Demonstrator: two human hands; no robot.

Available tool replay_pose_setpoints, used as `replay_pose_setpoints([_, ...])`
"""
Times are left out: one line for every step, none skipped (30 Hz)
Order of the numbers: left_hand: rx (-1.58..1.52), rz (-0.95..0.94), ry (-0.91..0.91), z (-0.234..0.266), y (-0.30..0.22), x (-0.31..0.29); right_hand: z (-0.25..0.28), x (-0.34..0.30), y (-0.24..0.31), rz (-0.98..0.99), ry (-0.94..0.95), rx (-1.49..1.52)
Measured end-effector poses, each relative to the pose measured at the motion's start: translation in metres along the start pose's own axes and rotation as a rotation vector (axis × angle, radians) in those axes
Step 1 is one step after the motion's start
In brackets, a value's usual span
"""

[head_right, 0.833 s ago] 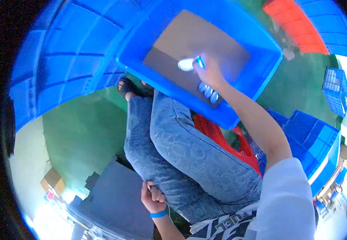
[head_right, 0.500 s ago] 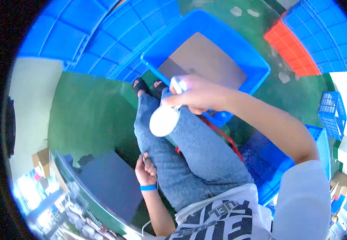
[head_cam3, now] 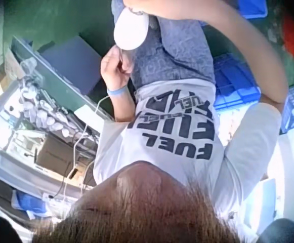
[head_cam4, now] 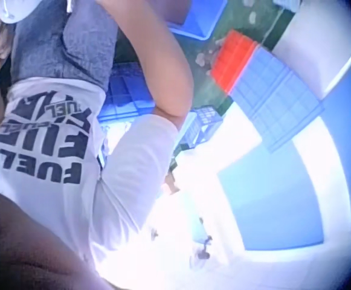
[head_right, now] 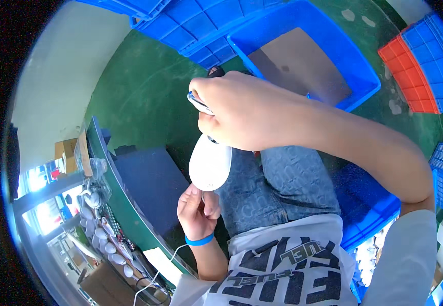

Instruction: Test handheld electronic devices by plugging in a charging cable and sorting them into bins based on functionality.

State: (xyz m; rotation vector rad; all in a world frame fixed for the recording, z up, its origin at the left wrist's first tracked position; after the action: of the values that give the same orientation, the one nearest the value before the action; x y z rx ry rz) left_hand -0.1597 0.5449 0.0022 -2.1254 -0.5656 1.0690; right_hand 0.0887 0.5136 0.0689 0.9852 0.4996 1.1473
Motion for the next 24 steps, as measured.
replay_pose_setpoints([0.010, 0.000, 0.000, -0.001, -0.003, -0.004, 0.000, -0.001, 0.004, 0.002, 0.000, 0.000])
replay_pose_setpoints([0.010, -0.001, 0.000, 0.000, -0.003, -0.007, 0.000, -0.002, 0.007, -0.080, 0.032, 0.007])
replay_pose_setpoints([0.006, -0.006, 0.014, 0.002, -0.003, -0.010, 0.000, -0.003, 0.008, -0.162, 0.064, 0.014])
replay_pose_setpoints([0.002, -0.010, 0.030, 0.003, -0.003, -0.012, 0.000, -0.003, 0.010, -0.162, 0.063, 0.013])
replay_pose_setpoints([0.002, -0.010, 0.032, 0.003, -0.004, -0.014, 0.000, -0.003, 0.010, -0.167, 0.064, 0.014])
replay_pose_setpoints([0.029, -0.033, 0.035, 0.003, -0.005, -0.016, 0.000, -0.002, 0.011, -0.172, 0.066, 0.015])
replay_pose_setpoints([0.056, -0.055, 0.038, 0.003, -0.006, -0.017, -0.001, -0.003, 0.010, -0.175, 0.065, 0.014])
replay_pose_setpoints([0.056, -0.052, 0.039, 0.003, -0.006, -0.017, -0.001, -0.003, 0.009, -0.167, 0.059, 0.023])
replay_pose_setpoints([0.070, -0.088, 0.051, 0.002, -0.006, -0.017, -0.002, -0.003, 0.008, -0.160, 0.053, 0.031])
replay_pose_setpoints([0.085, -0.125, 0.060, 0.001, -0.007, -0.018, -0.003, -0.004, 0.005, -0.161, 0.054, 0.032])
replay_pose_setpoints([0.085, -0.124, 0.059, 0.000, -0.008, -0.018, -0.004, -0.005, 0.001, -0.094, 0.017, 0.031])
replay_pose_setpoints([0.073, -0.124, 0.064, -0.002, -0.010, -0.018, -0.005, -0.006, -0.001, -0.026, -0.019, 0.030])
replay_pose_setpoints([0.061, -0.123, 0.070, -0.003, -0.011, -0.018, -0.006, -0.007, -0.003, -0.027, -0.018, 0.031])
replay_pose_setpoints([0.061, -0.122, 0.069, -0.004, -0.011, -0.018, -0.007, -0.008, -0.005, -0.029, -0.030, 0.035])
replay_pose_setpoints([0.058, -0.120, 0.077, -0.004, -0.011, -0.017, -0.007, -0.008, -0.007, -0.032, -0.042, 0.040])
replay_pose_setpoints([0.055, -0.117, 0.085, -0.004, -0.011, -0.017, -0.007, -0.009, -0.008, -0.034, -0.041, 0.041])
replay_pose_setpoints([0.055, -0.115, 0.084, -0.003, -0.010, -0.017, -0.007, -0.010, -0.009, -0.039, -0.041, 0.035])
replay_pose_setpoints([0.051, -0.119, 0.085, -0.002, -0.010, -0.016, -0.008, -0.010, -0.009, -0.044, -0.040, 0.028])
replay_pose_setpoints([0.047, -0.125, 0.087, -0.002, -0.010, -0.015, -0.007, -0.010, -0.009, -0.045, -0.040, 0.029])
replay_pose_setpoints([0.047, -0.124, 0.087, -0.002, -0.010, -0.014, -0.006, -0.010, -0.008, -0.059, -0.031, 0.020])
replay_pose_setpoints([0.053, -0.121, 0.076, -0.003, -0.010, -0.014, -0.005, -0.010, -0.008, -0.072, -0.021, 0.011])
replay_pose_setpoints([0.057, -0.119, 0.065, -0.003, -0.011, -0.014, -0.006, -0.010, -0.008, -0.071, -0.021, 0.011])
replay_pose_setpoints([0.057, -0.120, 0.065, -0.005, -0.011, -0.013, -0.007, -0.011, -0.008, -0.020, -0.047, -0.009])
replay_pose_setpoints([0.026, -0.110, 0.001, -0.006, -0.010, -0.011, -0.008, -0.012, -0.008, 0.032, -0.074, -0.030])
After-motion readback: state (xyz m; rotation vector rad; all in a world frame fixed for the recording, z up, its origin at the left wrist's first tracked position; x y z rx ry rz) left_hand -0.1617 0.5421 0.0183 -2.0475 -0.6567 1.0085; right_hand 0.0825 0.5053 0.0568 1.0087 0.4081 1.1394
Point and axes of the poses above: each hand's wrist, its own x-axis towards the middle knuckle, its own z-axis out of the back of the hand, y = z × x, the point moved 2 cm from there along x, towards the middle knuckle, and after that the axes turned 15 degrees about -y, right-handed, at the moved point
